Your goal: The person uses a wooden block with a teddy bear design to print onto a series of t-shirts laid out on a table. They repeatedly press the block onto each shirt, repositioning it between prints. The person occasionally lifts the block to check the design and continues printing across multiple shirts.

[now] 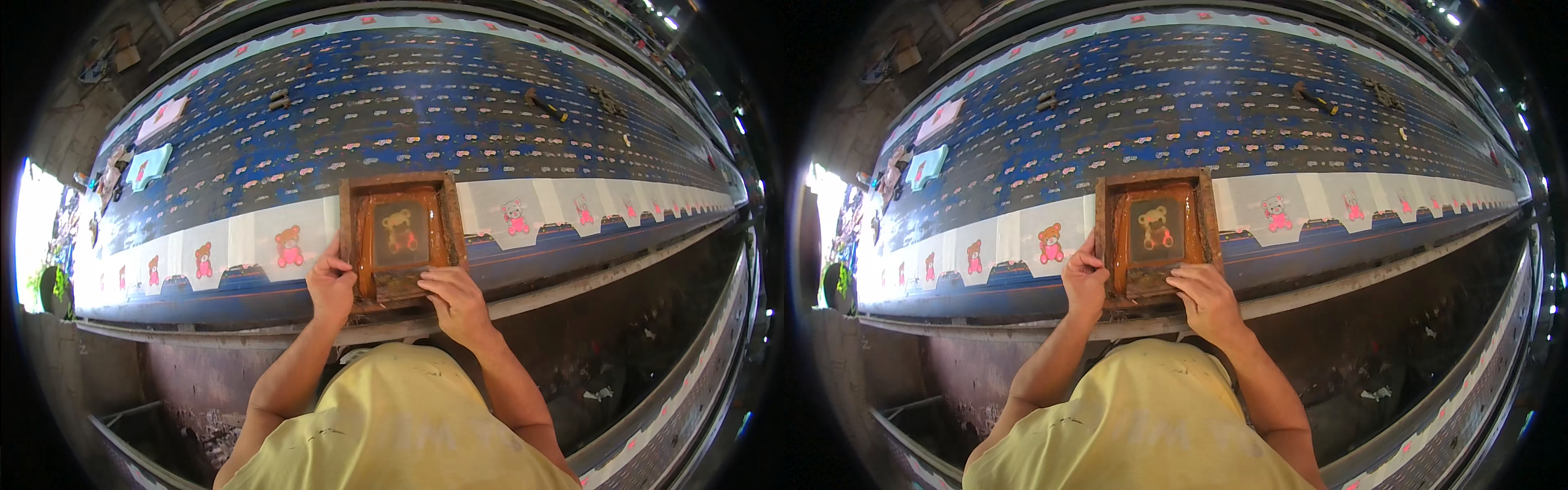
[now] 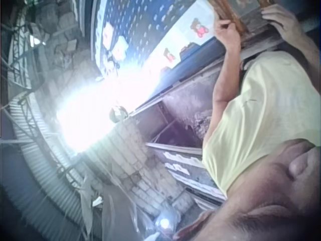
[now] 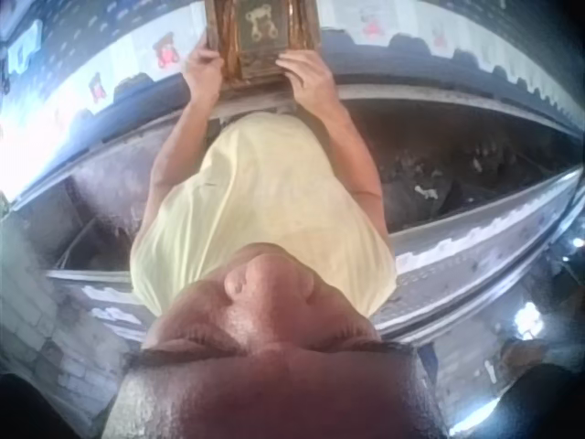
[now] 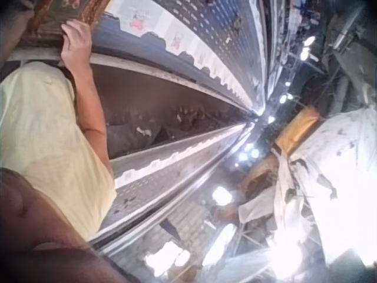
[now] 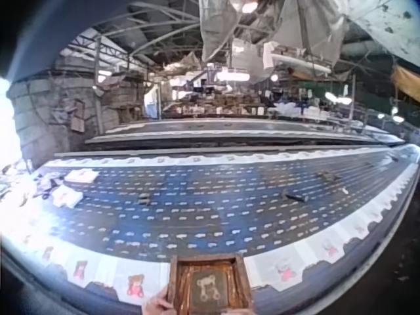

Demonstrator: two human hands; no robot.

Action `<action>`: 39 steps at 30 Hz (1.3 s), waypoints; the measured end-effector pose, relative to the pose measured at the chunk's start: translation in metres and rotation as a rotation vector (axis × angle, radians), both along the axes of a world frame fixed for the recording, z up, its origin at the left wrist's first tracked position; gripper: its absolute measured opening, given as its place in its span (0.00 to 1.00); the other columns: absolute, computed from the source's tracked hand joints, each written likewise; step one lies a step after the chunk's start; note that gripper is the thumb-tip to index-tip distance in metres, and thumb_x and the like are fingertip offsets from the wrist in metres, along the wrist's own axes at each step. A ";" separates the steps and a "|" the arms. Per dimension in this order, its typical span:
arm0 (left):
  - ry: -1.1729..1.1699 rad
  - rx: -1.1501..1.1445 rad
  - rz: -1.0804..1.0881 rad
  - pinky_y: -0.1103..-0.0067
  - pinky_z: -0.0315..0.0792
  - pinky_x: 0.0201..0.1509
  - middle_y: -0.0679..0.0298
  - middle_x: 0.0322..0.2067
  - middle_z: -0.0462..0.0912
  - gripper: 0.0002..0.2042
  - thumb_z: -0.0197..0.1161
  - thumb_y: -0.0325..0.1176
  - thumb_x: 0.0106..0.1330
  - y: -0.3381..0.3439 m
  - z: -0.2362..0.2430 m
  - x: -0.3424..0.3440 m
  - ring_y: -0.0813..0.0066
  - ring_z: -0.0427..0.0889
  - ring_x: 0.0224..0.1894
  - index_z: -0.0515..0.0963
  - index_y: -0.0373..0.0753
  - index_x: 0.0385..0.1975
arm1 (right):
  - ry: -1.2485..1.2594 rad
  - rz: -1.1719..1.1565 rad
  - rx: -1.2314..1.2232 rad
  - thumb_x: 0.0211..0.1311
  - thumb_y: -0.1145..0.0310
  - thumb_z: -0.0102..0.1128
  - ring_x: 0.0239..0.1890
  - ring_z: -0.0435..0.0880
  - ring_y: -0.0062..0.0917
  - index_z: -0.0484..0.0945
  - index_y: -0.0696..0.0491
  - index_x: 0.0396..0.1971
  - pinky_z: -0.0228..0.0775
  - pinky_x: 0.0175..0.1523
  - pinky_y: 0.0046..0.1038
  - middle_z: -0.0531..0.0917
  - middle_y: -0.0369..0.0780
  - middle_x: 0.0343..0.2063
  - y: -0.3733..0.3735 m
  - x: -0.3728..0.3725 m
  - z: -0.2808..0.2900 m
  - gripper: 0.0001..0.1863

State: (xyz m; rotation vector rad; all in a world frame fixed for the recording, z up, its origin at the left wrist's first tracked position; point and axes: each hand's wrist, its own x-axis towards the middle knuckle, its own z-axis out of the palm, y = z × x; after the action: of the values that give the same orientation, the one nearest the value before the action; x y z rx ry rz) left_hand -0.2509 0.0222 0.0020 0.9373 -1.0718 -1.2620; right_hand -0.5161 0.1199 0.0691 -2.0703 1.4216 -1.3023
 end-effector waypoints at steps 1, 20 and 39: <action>0.010 0.018 0.001 0.61 0.62 0.88 0.36 0.85 0.68 0.16 0.58 0.03 0.58 0.001 0.002 -0.002 0.48 0.67 0.89 0.76 0.36 0.33 | -0.003 0.020 0.001 0.59 0.87 0.77 0.59 0.91 0.45 0.91 0.56 0.52 0.86 0.63 0.45 0.93 0.44 0.54 -0.001 -0.005 0.001 0.21; 0.044 0.085 0.006 0.69 0.70 0.82 0.36 0.84 0.68 0.15 0.59 0.04 0.56 -0.002 -0.005 -0.009 0.55 0.73 0.85 0.77 0.38 0.29 | 0.475 0.255 0.140 0.62 0.81 0.64 0.60 0.89 0.44 0.90 0.57 0.57 0.81 0.66 0.45 0.92 0.45 0.55 -0.043 -0.023 0.036 0.22; -0.145 0.043 0.043 0.68 0.65 0.85 0.40 0.82 0.74 0.11 0.68 0.11 0.59 0.002 -0.028 -0.007 0.52 0.74 0.84 0.79 0.37 0.30 | 0.433 0.125 0.312 0.69 0.83 0.63 0.64 0.87 0.50 0.89 0.53 0.63 0.79 0.70 0.48 0.91 0.49 0.57 -0.189 -0.026 0.047 0.24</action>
State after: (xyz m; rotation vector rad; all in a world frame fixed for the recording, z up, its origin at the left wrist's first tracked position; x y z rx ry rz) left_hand -0.2575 0.0243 -0.0255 1.0924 -1.1345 -1.2008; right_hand -0.5421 -0.0689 0.1165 -2.2561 1.5134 -0.5566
